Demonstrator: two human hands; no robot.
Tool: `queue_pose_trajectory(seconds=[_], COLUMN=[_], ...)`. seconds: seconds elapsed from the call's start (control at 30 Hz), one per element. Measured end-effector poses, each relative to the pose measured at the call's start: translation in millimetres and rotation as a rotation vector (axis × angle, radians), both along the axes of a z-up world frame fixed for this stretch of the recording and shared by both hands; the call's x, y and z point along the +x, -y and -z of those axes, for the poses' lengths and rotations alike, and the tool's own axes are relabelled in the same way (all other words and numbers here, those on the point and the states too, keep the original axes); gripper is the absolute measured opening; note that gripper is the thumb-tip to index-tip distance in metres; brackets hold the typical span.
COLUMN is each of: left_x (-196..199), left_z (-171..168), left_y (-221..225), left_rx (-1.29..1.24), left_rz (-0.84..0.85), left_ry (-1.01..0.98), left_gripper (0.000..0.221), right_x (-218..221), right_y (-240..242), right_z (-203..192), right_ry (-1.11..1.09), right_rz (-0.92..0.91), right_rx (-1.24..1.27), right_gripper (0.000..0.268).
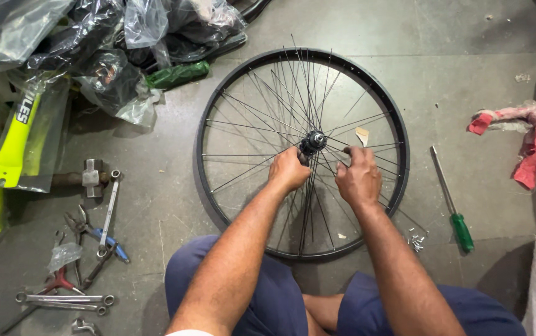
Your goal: The person inserts metal spokes into a bicycle wheel hub and rim while sitting on the floor, and tightens the spoke nipples using a screwdriver.
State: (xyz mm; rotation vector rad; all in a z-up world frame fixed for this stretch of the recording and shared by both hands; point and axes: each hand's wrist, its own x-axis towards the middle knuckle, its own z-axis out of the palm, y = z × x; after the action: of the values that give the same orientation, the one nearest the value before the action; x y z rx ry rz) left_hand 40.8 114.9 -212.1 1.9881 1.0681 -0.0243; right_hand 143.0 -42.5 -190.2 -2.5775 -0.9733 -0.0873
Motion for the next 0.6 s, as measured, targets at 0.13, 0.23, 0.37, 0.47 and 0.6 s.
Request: queue_pose_trajectory(seconds=[0.13, 0.23, 0.37, 0.47, 0.6], left_x=[-1.8, -2.5, -5.2, -4.4, -4.5], left_z=[-13.7, -19.3, -18.6, -16.7, -12.7], left_y=[-0.6, -1.9, -1.4, 0.2, -1.0], left_rx=[-0.054, -0.073, -0.305, -0.165, -0.304], left_rz=[-0.004, -0.013, -0.074, -0.097, -0.122], left_ry=[-0.017, -0.007, 0.008, 0.031, 0.012], left_gripper=[0.028, 0.028, 0.027, 0.027, 0.027], right_x=[-30.8, -53.6, -61.5, -50.7, -30.4], right_y=[-12.4, -18.9, -17.3, -4.4, 12.7], right_z=[-8.8, 8.4, 52.3, 71.4, 58.6], right_ry=[-0.16, -0.634, -0.922, -1.174, -1.22], right_rz=[-0.02, 0.091, 0.217, 0.242, 0.214], right_rx=[0.066, 0.144, 0.46, 0.636, 0.474], right_gripper=[0.04, 0.055, 0.034, 0.03, 0.031])
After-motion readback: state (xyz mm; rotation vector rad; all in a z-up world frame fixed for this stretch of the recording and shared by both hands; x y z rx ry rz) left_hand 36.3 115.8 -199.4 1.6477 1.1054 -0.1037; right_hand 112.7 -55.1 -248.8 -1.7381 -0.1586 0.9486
